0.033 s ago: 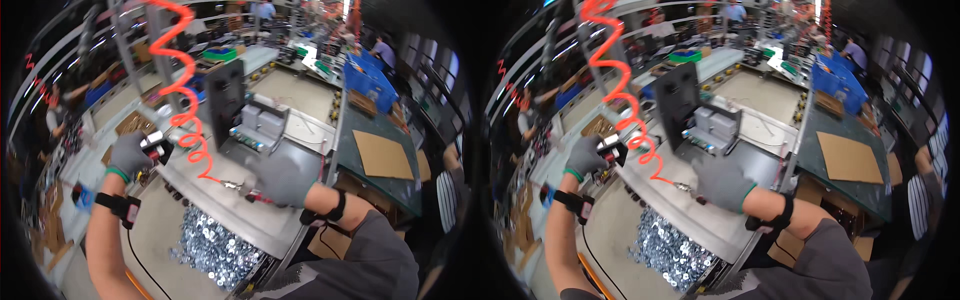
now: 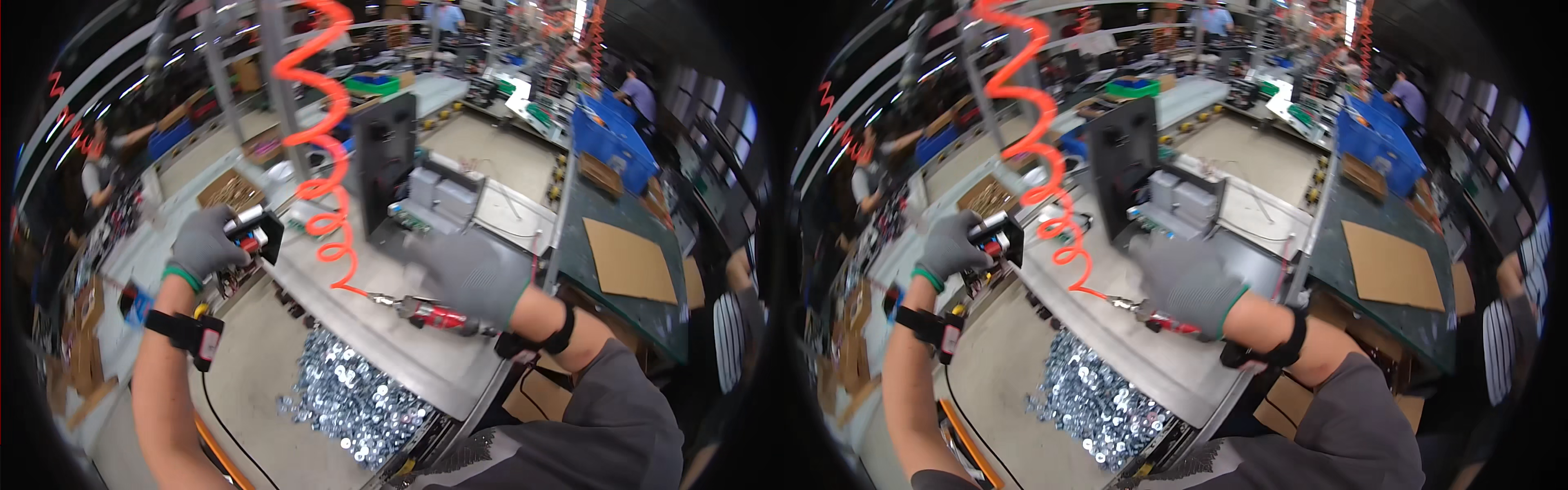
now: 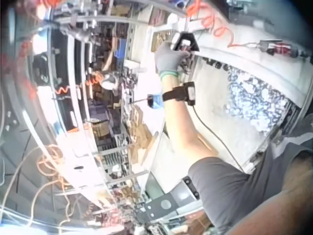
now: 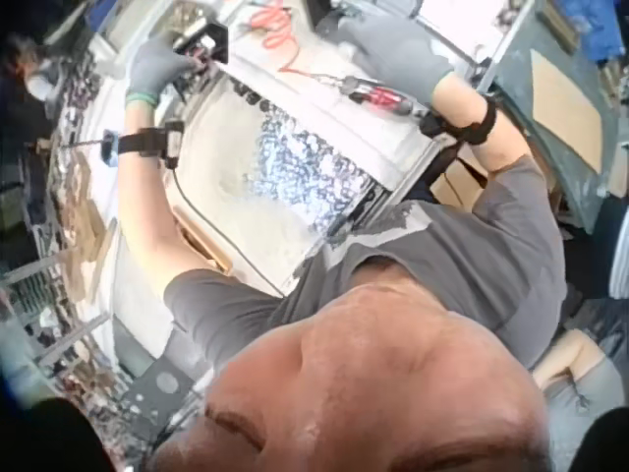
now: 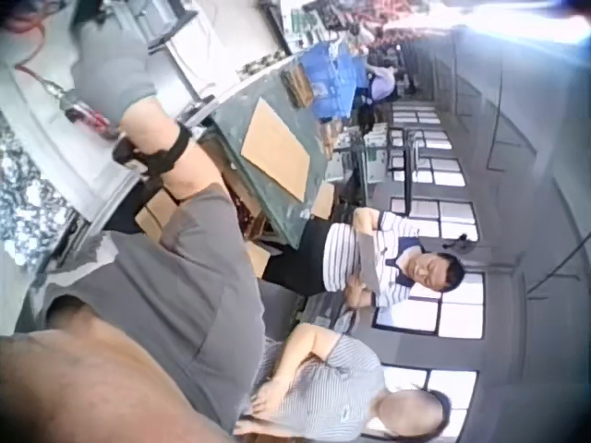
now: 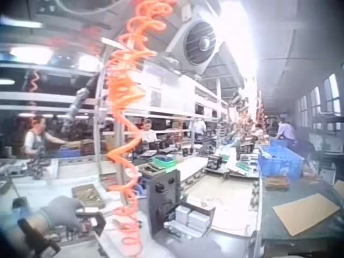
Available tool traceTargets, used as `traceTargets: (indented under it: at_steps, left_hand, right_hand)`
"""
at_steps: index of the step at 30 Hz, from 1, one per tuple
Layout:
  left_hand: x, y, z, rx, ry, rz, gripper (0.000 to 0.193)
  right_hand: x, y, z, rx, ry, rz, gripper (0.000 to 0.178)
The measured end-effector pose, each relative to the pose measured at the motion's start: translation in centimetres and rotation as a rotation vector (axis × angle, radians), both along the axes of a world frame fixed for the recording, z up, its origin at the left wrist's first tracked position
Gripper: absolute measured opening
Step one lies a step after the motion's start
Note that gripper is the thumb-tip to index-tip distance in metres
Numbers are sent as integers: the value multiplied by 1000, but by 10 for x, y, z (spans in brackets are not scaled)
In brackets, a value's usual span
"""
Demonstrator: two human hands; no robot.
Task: Assembling electronic components and brackets into a metal chassis using a pneumatic screwdriver.
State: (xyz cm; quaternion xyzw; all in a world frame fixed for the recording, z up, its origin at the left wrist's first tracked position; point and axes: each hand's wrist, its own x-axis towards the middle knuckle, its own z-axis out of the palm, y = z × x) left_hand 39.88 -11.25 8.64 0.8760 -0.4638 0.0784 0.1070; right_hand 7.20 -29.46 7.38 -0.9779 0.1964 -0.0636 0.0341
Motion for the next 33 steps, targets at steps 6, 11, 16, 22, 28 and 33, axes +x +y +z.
traceTargets:
  at_steps: [6, 11, 16, 22, 28, 33]
  left_hand:
    - [19, 161, 38, -85, 150, 267, 65]
    - [29, 274, 30, 74, -110, 598, 59]
    - [30, 384, -5, 233, -125, 881, 55]
    - [32, 433, -39, 373, -107, 1140, 48]
    - [17, 445, -49, 381, -104, 1253, 40]
    - [18, 437, -45, 471, -2, 1397, 43]
  right_hand:
    - [124, -39, 45, -244, -170, 272, 16]
    - [258, -74, 7, -632, 193, 229, 21]
    - [347, -88, -76, -372, 291, -96, 32]
    - [412, -272, -198, -407, 45, -429, 46]
    - [328, -336, -107, -453, 161, -215, 43]
    - [345, -217, -48, -299, -4, -341, 46]
